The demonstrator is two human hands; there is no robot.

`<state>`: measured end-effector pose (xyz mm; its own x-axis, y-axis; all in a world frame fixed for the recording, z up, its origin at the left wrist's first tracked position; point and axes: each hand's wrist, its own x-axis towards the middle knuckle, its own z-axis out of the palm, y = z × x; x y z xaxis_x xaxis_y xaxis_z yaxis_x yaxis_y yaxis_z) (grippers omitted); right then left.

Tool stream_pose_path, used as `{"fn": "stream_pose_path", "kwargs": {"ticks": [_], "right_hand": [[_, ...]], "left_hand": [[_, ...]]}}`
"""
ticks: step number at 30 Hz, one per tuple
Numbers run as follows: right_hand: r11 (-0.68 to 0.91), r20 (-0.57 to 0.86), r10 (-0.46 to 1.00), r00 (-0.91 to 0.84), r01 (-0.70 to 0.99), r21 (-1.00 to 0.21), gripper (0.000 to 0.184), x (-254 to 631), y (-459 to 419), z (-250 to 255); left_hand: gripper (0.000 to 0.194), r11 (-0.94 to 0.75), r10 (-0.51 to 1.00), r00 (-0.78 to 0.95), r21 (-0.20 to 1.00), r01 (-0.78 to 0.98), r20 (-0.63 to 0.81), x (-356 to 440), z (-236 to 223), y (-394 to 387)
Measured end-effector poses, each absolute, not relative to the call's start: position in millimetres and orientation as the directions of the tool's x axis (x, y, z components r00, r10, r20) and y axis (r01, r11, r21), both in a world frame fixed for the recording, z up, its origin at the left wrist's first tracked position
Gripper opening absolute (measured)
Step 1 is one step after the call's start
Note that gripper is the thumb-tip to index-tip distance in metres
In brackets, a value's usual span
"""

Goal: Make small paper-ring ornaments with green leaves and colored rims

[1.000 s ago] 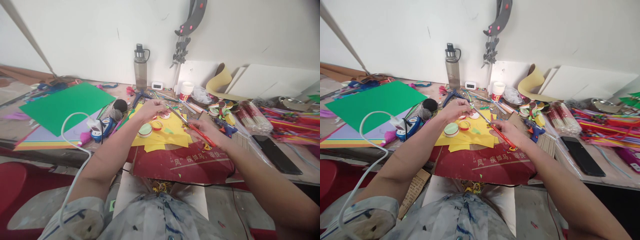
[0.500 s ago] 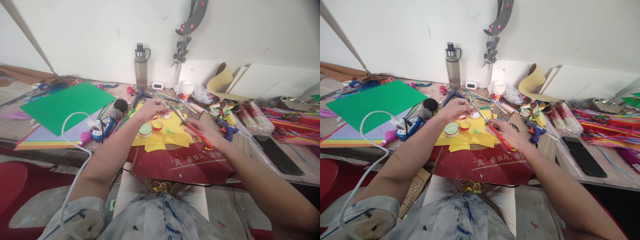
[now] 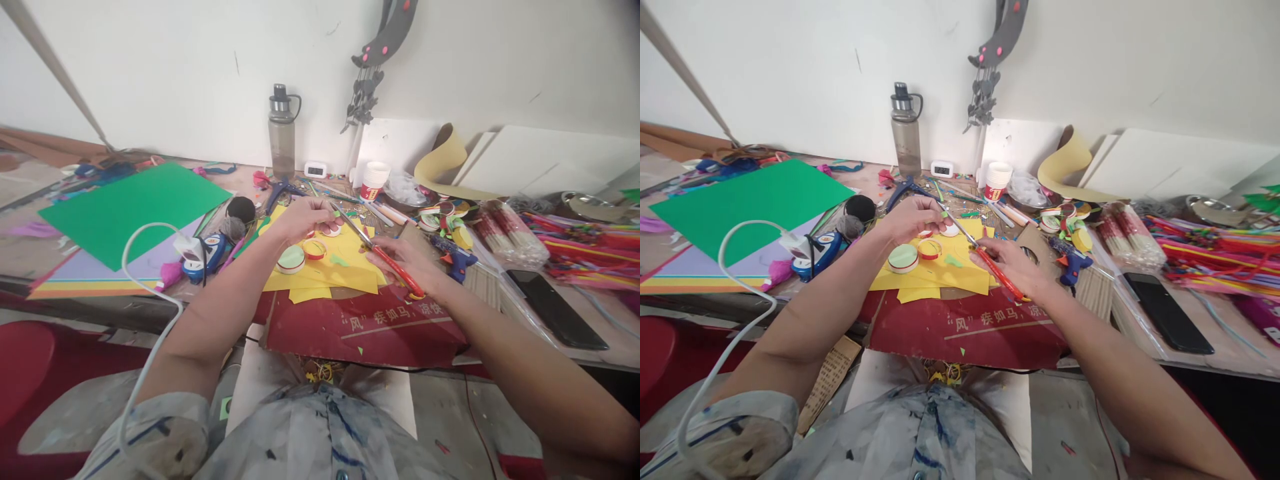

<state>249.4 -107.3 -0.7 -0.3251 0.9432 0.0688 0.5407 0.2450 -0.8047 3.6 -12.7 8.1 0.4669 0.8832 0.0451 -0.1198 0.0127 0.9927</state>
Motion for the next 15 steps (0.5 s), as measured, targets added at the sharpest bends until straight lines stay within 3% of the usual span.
{"fn": "stream_pose_path", "kwargs": {"ticks": [15], "right_hand": [[0.244,0.054,0.943,-0.328,0.573,-0.782,0.062,253.5,-107.4,0.1]], "left_hand": [[0.014,0.035,0.88,0.474,0.991,-0.131,0.031,2.7,1.4,-8.5]]}}
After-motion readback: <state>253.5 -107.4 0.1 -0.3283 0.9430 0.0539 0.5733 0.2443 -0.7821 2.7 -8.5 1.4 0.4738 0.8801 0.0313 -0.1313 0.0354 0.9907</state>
